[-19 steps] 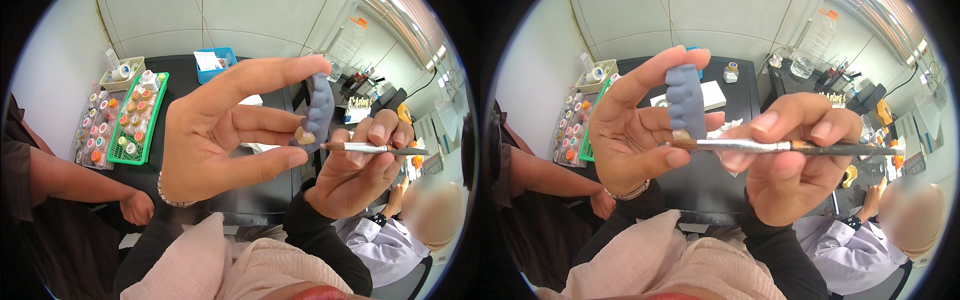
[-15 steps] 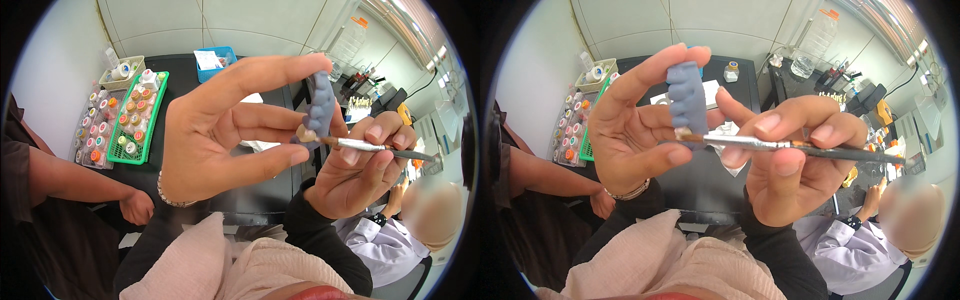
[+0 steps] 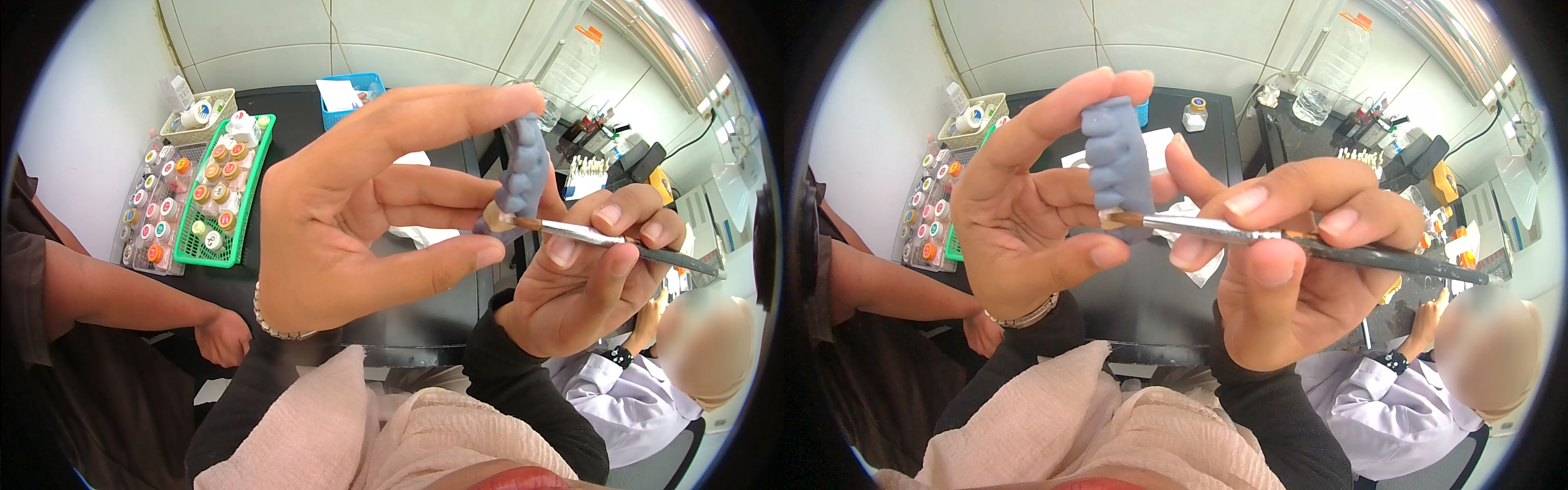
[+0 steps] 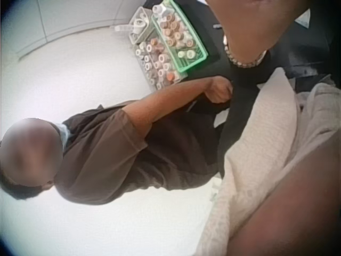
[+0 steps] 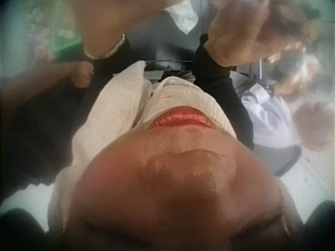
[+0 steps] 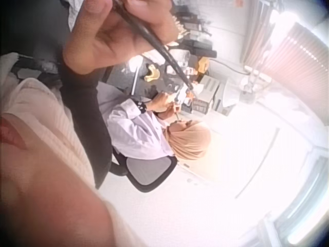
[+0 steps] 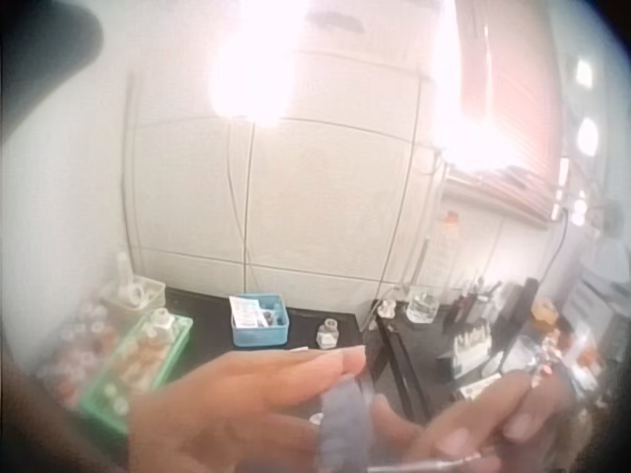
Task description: The person holds a grey dental mold in their left hand and uses a small brush in their right hand to apply a yellowish substance to a specific tooth area. They repeatedly dip the brush into a container of material and carefully paint the mold, occasionally wiping the brush on a tissue.
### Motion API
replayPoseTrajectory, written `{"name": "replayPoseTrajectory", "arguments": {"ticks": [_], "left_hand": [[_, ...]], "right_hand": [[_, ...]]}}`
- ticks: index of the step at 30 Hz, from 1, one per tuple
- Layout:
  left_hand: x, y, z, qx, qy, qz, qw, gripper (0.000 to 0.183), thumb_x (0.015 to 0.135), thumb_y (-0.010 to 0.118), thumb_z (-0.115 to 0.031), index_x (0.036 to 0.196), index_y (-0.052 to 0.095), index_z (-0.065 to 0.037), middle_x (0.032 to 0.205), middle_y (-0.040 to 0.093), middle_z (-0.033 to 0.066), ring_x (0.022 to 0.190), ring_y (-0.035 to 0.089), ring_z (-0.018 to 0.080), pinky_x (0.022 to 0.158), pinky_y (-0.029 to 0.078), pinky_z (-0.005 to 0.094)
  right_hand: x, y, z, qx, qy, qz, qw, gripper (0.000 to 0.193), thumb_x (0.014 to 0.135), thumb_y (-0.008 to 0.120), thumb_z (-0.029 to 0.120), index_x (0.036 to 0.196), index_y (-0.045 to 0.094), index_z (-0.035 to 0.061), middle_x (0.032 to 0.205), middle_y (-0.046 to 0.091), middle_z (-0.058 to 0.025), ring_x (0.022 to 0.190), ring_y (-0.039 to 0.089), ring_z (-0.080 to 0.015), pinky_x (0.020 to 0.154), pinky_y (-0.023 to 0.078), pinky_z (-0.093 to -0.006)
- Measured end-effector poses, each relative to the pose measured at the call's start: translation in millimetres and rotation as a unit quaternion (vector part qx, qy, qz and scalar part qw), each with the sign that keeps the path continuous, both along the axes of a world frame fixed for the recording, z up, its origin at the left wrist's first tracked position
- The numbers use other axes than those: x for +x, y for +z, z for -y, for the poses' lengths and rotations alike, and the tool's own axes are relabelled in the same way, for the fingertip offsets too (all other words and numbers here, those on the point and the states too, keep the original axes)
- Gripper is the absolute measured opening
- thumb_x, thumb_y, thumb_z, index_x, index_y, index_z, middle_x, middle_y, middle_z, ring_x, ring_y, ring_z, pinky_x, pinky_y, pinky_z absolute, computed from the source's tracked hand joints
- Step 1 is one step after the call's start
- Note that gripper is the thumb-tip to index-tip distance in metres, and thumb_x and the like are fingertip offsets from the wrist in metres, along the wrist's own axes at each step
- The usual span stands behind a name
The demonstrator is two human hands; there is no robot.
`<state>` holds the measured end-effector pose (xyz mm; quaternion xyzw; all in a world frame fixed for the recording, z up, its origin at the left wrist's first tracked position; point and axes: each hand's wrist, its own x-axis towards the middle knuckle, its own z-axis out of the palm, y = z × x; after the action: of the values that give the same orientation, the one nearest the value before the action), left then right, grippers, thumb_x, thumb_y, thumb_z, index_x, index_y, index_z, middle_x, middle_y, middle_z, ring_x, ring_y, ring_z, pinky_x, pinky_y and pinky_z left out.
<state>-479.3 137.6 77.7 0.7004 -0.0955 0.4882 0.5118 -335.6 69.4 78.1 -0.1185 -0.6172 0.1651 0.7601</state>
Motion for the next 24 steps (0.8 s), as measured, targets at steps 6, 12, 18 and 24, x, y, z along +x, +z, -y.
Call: {"name": "replayPoseTrajectory", "arguments": {"ticks": [6, 12, 18, 24], "left_hand": [[-1.5, 1.0, -1.1, 0.015, 0.006, -0.008, 1.0, 0.067, 0.072, 0.058, 0.01, 0.126, 0.019, 0.01, 0.128, 0.026, 0.0306, 0.103, 0.049, 0.0331, 0.086, 0.044, 0.0367], [-1.1, 1.8, 0.5, 0.0, 0.015, -0.011, 1.0, 0.068, 0.071, 0.058, 0.01, 0.127, 0.019, 0.009, 0.128, 0.026, 0.03, 0.104, 0.049, 0.0332, 0.086, 0.044, 0.0365], [0.5, 0.6, 0.0, 0.002, 0.016, -0.004, 1.0, 0.067, 0.071, 0.057, 0.01, 0.127, 0.02, 0.009, 0.128, 0.026, 0.03, 0.103, 0.049, 0.0335, 0.085, 0.045, 0.0363], [-0.3, 0.3, -0.3, 0.009, 0.017, -0.005, 1.0, 0.067, 0.071, 0.056, 0.011, 0.127, 0.02, 0.009, 0.128, 0.026, 0.03, 0.103, 0.05, 0.0334, 0.085, 0.045, 0.0368]], "right_hand": [[0.3, -0.9, -0.6, 0.009, 0.004, -0.002, 1.0, 0.016, 0.086, 0.045, 0.008, 0.099, 0.035, 0.0044, 0.087, 0.043, -0.0104, 0.061, 0.05, -0.0127, 0.081, 0.044, -0.0539], [-1.3, -0.6, -0.1, 0.009, -0.019, -0.006, 1.0, 0.017, 0.086, 0.045, 0.008, 0.099, 0.035, 0.0039, 0.087, 0.043, -0.0108, 0.061, 0.049, -0.0124, 0.079, 0.046, -0.0531], [-0.3, -0.6, -0.4, 0.015, -0.017, 0.001, 1.0, 0.017, 0.086, 0.045, 0.009, 0.099, 0.034, 0.0037, 0.087, 0.043, -0.011, 0.06, 0.048, -0.0121, 0.078, 0.047, -0.0509], [2.3, -0.8, 0.4, 0.006, -0.021, 0.009, 1.0, 0.018, 0.086, 0.045, 0.009, 0.098, 0.034, 0.0039, 0.087, 0.044, -0.0115, 0.06, 0.049, -0.0116, 0.076, 0.048, -0.0511]]}}
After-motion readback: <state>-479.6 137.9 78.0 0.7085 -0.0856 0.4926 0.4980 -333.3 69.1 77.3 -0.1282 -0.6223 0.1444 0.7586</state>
